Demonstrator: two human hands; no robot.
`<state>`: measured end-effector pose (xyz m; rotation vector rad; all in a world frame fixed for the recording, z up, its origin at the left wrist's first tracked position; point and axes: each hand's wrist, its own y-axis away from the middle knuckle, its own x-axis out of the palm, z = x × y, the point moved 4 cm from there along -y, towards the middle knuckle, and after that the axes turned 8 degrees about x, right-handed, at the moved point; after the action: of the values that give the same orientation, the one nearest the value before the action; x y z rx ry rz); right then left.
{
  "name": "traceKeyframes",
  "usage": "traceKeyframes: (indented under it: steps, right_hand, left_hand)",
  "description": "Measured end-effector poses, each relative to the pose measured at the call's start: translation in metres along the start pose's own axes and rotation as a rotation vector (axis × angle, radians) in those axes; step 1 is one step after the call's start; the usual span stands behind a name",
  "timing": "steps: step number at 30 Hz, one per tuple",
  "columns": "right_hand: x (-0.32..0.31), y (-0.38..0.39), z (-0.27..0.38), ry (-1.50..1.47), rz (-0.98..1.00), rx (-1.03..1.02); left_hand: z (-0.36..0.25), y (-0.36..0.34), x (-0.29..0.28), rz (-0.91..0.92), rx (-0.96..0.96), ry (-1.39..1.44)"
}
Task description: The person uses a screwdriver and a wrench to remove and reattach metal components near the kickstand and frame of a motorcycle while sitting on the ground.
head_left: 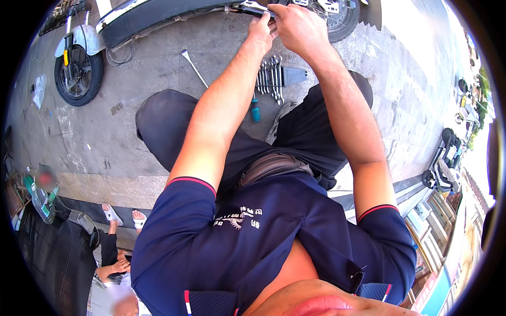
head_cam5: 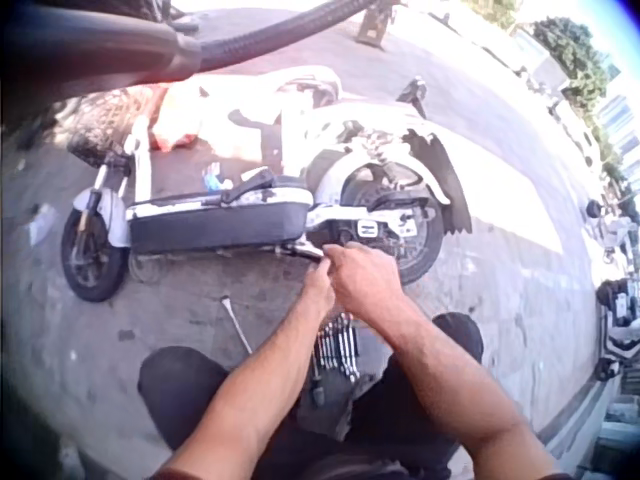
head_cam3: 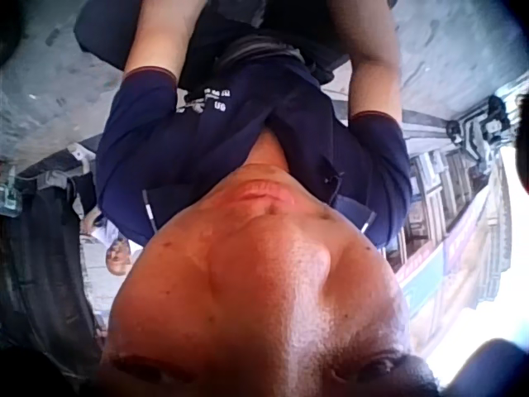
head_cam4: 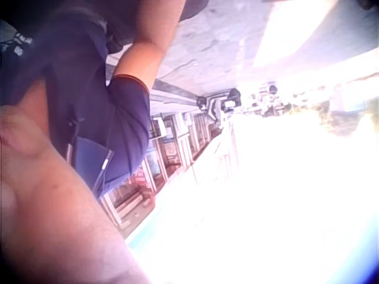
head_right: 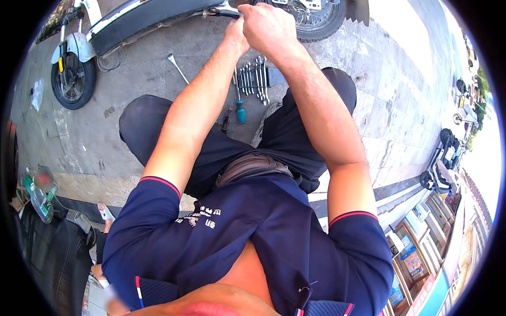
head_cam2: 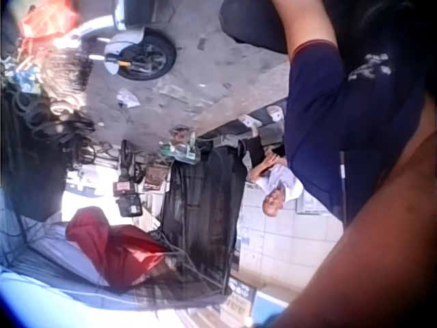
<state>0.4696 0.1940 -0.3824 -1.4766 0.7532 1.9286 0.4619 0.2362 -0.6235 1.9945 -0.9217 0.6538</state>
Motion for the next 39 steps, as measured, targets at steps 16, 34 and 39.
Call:
traceKeyframes:
  steps: [16,34,39]
  right_hand:
    - [0.090,-0.056,-0.039,-0.023,0.036,-0.154]
    - [0.100,-0.051,0.001,0.280,0.091,0.122]
    - [0.116,-0.056,-0.012,0.330,0.307,0.352]
  left_hand:
    - [0.037,-0.020,0.008,-0.114,0.158,0.107]
    - [0.037,0.002,0.036,-0.393,0.339,0.115]
    - [0.035,0.005,0.039,-0.453,0.355,0.133]
